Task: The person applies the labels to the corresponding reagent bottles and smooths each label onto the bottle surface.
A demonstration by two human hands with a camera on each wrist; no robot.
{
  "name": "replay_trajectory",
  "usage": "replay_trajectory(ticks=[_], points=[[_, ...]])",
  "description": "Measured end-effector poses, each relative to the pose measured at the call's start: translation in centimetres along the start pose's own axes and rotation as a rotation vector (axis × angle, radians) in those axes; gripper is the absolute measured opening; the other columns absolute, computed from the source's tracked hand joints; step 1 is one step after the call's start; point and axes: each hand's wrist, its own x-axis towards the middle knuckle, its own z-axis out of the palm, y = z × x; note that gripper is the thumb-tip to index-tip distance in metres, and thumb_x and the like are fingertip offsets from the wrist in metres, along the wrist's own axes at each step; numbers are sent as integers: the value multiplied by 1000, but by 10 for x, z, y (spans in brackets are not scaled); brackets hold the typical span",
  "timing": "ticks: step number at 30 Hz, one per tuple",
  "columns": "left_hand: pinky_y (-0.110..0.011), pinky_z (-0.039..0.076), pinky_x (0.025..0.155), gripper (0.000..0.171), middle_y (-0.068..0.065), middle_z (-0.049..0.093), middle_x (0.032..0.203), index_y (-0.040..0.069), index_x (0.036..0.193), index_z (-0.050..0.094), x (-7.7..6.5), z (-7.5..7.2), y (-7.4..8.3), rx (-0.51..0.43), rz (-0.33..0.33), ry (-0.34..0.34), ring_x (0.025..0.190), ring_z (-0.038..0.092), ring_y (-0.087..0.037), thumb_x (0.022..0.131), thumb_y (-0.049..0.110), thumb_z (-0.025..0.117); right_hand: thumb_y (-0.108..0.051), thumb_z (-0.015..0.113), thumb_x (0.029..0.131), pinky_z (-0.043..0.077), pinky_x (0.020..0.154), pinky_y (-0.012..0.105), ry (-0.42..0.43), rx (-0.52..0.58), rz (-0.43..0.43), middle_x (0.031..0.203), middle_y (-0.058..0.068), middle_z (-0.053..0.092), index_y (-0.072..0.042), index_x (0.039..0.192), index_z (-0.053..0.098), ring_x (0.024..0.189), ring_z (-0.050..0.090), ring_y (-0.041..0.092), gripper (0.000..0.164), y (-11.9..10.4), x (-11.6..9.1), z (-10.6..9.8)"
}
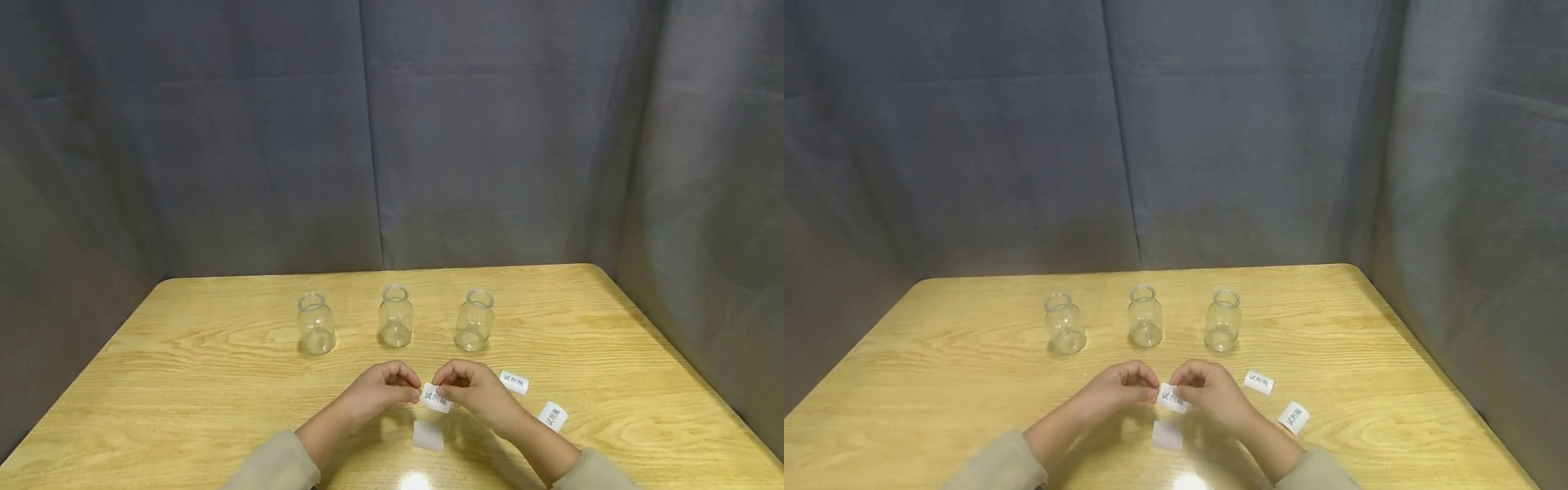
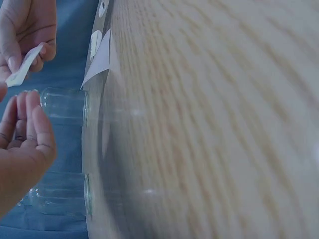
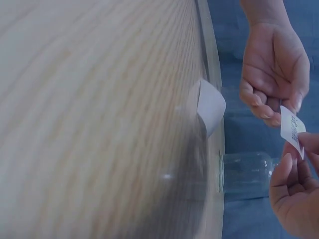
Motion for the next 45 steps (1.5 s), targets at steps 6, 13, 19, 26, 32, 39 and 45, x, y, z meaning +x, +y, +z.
replay_trajectory(ticks=[6, 13, 19, 26, 32, 39, 45], points=[[-28, 41, 66, 14, -4, 50, 77, -1, 89, 52, -2, -1, -3, -12, 49, 17, 71, 47, -14, 79, 7, 58, -6, 58, 80, 41, 61, 21, 28, 26, 6, 80, 6, 53, 4, 91, 56, 68, 47, 13, 15, -1, 7, 12], [-32, 41, 69, 14, -3, 51, 80, 0, 89, 50, -9, -14, -7, 14, 64, 86, 75, 49, -16, 80, 8, 58, -5, 60, 78, 41, 58, 21, 75, 66, 14, 73, 3, 50, 7, 90, 53, 65, 46, 12, 18, -2, 20, 22], [-31, 42, 69, 16, -3, 51, 80, -2, 88, 49, -15, -28, -7, 5, 68, 139, 74, 48, -16, 79, 7, 58, -5, 60, 79, 45, 60, 25, 44, 92, 1, 73, 3, 51, 8, 89, 52, 66, 48, 14, 18, -3, 31, 31], [-27, 39, 69, 16, -3, 45, 79, -2, 87, 47, -24, -43, -12, -10, 54, 173, 74, 45, -16, 81, 9, 57, 0, 59, 78, 40, 54, 18, 32, 76, 15, 70, 1, 46, 7, 88, 52, 61, 42, 11, 14, -5, 48, 49], [-29, 41, 72, 17, -4, 45, 80, -2, 88, 48, -29, -53, -17, -7, 42, 285, 76, 46, -17, 81, 10, 57, 2, 58, 77, 42, 56, 19, 60, 83, 1, 68, 2, 49, 8, 86, 52, 61, 46, 11, 13, -8, 62, 61], [-28, 43, 69, 14, -6, 47, 78, -4, 86, 49, -29, -66, -18, -24, 36, 447, 74, 47, -17, 78, 2, 58, 4, 59, 76, 44, 57, 22, 102, 145, -19, 67, 1, 52, 7, 83, 51, 61, 51, 11, 11, -4, 82, 76], [-27, 43, 68, 12, -6, 49, 78, -4, 85, 49, -30, -75, -19, -15, 10, 508, 74, 48, -17, 78, 1, 58, 5, 59, 76, 42, 54, 21, 126, 107, -41, 65, 2, 49, 6, 81, 52, 60, 49, 11, 9, 0, 97, 85]])
